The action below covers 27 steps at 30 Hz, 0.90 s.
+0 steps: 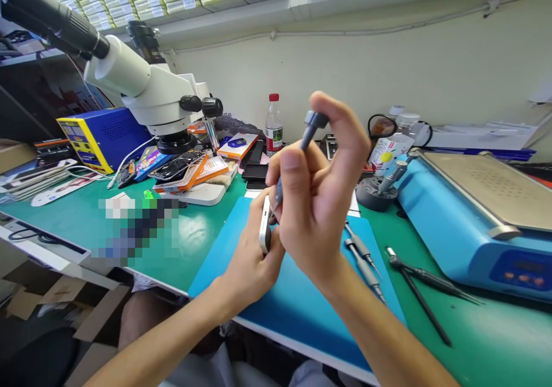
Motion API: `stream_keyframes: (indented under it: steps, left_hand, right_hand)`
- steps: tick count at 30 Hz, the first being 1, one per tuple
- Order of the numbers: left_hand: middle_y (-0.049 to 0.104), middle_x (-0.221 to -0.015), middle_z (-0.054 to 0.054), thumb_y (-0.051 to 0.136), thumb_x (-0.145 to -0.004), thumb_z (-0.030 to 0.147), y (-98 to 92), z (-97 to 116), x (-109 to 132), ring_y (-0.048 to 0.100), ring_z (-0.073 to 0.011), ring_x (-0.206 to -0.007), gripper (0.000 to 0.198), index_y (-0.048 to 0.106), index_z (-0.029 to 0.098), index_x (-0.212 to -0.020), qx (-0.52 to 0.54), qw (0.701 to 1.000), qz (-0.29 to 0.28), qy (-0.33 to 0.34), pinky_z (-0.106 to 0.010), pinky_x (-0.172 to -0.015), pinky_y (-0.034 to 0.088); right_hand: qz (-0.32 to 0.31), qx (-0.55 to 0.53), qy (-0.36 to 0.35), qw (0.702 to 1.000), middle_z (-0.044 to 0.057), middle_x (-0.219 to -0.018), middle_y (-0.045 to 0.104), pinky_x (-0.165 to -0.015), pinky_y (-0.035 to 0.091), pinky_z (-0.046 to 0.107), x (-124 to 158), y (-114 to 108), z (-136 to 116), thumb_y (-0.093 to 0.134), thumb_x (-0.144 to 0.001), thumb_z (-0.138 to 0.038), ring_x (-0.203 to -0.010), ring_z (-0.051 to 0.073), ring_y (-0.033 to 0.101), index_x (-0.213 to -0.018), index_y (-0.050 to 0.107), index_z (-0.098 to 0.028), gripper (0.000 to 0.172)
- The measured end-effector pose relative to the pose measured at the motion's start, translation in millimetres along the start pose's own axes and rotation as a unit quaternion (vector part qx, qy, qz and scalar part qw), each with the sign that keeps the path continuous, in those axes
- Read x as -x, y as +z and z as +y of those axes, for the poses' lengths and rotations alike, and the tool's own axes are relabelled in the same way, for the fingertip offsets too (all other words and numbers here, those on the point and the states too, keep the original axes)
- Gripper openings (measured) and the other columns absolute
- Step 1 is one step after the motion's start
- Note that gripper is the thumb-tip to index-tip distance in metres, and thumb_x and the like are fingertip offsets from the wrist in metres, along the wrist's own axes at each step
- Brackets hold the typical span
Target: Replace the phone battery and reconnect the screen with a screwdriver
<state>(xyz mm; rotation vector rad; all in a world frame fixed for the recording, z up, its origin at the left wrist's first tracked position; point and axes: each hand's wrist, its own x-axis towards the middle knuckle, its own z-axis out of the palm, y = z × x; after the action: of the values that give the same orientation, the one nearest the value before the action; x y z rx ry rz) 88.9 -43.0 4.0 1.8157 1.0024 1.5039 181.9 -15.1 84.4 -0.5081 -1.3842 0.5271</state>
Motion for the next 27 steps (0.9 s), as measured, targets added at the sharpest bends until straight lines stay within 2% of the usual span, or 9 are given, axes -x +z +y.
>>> stream_keyframes:
  steps: [2,6,12,27]
  left_hand:
    - [0.055,-0.144,-0.013,0.057,-0.097,0.013,-0.4,-0.3,-2.3,0.056,-0.0294,-0.134,0.066,0.036,0.025,-0.159,0.006,1.0,0.004,0.008,-0.047,-0.116,0.048]
    - [0.053,-0.152,-0.012,0.056,-0.093,0.009,-1.0,1.0,-3.2,0.054,-0.0302,-0.141,0.07,0.036,0.026,-0.159,-0.007,1.0,0.006,0.015,-0.046,-0.118,0.047]
    - [0.046,-0.164,-0.011,0.056,-0.092,0.006,-0.5,1.3,-3.9,0.05,-0.0326,-0.144,0.075,0.032,0.028,-0.159,-0.037,0.998,-0.006,0.049,-0.051,-0.12,0.046]
    - [0.045,-0.163,-0.012,0.055,-0.094,0.008,-1.6,1.5,-7.8,0.047,-0.032,-0.148,0.07,0.034,0.025,-0.158,-0.041,0.997,-0.01,0.059,-0.048,-0.121,0.045]
  right_hand:
    - [0.011,0.027,-0.033,0.999,-0.001,-0.157,0.049,-0.051,0.054,0.027,3.7,4.0,3.3,0.06,-0.106,-0.039,-0.088,0.016,0.074,-0.137,0.056,-0.046,0.032]
    - [0.018,0.064,-0.059,0.996,-0.004,-0.158,0.047,-0.052,0.057,0.029,2.2,7.0,9.2,0.058,-0.106,-0.039,-0.099,0.022,0.076,-0.135,0.059,-0.05,0.031]
    - [0.002,0.075,-0.065,0.995,-0.005,-0.158,0.047,-0.047,0.056,0.027,-2.6,4.9,9.7,0.059,-0.105,-0.042,-0.101,0.024,0.076,-0.134,0.06,-0.051,0.03]
    - [-0.026,0.095,-0.073,0.992,-0.003,-0.156,0.048,-0.061,0.064,0.033,-3.3,3.4,11.4,0.062,-0.104,-0.041,-0.096,0.023,0.076,-0.135,0.06,-0.051,0.033]
